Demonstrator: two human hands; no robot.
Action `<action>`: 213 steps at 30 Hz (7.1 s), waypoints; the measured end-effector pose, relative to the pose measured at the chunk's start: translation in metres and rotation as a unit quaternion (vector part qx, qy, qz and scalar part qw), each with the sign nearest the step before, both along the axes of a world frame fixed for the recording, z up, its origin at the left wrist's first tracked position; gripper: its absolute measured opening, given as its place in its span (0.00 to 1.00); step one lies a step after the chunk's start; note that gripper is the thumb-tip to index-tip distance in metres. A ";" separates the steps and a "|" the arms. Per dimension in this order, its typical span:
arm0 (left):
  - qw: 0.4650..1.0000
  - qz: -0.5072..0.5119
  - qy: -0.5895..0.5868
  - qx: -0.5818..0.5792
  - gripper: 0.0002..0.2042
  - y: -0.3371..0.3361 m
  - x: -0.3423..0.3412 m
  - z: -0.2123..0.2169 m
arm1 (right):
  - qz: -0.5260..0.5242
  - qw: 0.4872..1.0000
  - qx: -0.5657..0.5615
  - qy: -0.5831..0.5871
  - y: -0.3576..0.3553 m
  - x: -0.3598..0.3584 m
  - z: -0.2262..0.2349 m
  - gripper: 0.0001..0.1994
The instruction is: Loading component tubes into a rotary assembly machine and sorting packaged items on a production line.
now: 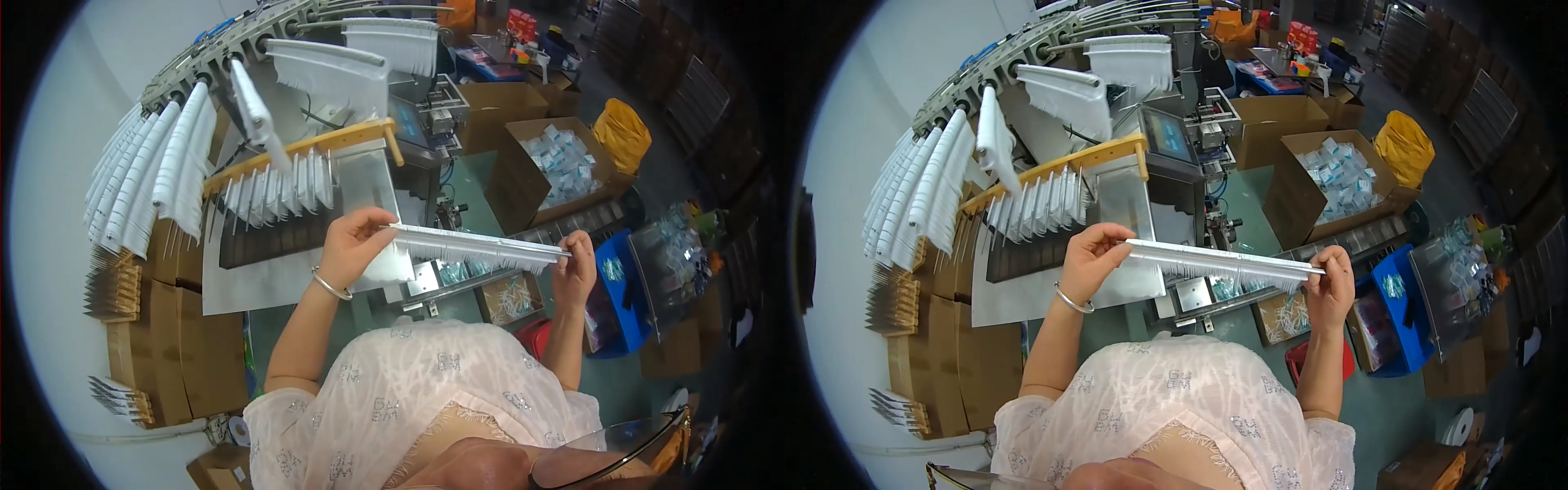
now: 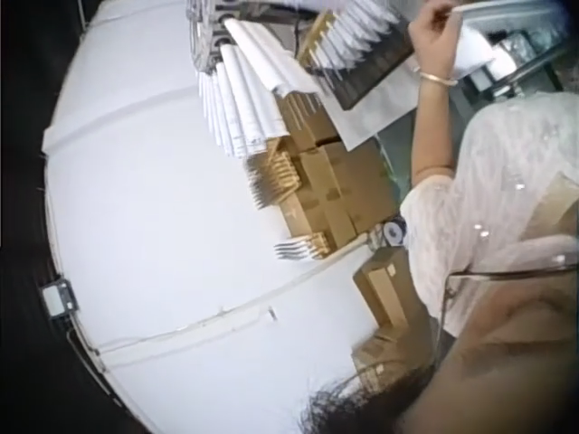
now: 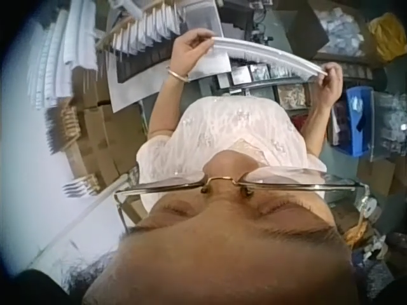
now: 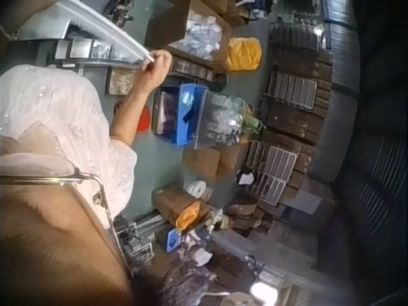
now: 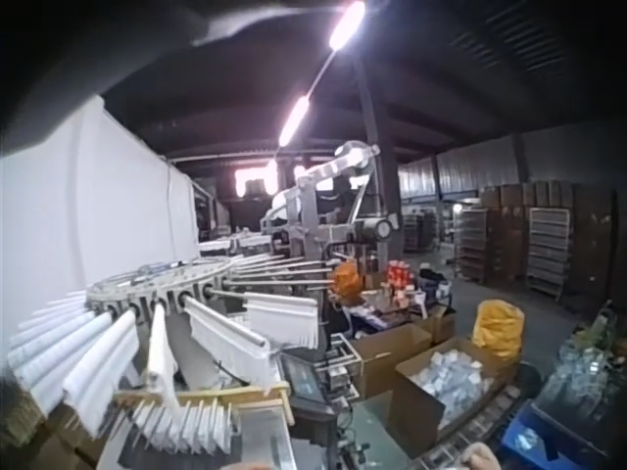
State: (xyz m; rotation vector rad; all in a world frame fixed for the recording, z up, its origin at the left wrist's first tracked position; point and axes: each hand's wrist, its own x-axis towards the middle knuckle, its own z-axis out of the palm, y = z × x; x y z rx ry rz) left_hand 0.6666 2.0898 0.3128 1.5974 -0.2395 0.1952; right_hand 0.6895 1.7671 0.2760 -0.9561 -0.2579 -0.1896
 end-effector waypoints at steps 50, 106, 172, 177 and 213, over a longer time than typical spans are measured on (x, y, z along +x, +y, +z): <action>0.708 0.498 -0.423 0.267 0.22 -0.069 0.255 0.090 | 0.050 0.978 -0.013 -0.201 0.004 0.271 0.148 0.12; 0.832 0.355 -0.170 0.392 0.06 0.030 -0.030 -0.094 | 0.007 0.988 0.006 -0.157 0.147 0.279 0.148 0.17; 0.877 0.289 -0.239 -0.302 0.17 0.009 0.213 0.059 | -0.109 0.956 0.172 -0.213 0.039 0.150 0.110 0.16; 0.876 0.388 -0.285 -0.015 0.17 0.008 0.209 0.069 | -0.065 0.957 0.125 -0.253 0.070 0.157 0.123 0.16; 0.879 0.327 -0.315 -0.146 0.11 0.024 0.236 0.082 | 0.007 0.971 -0.016 -0.238 0.082 0.149 0.156 0.09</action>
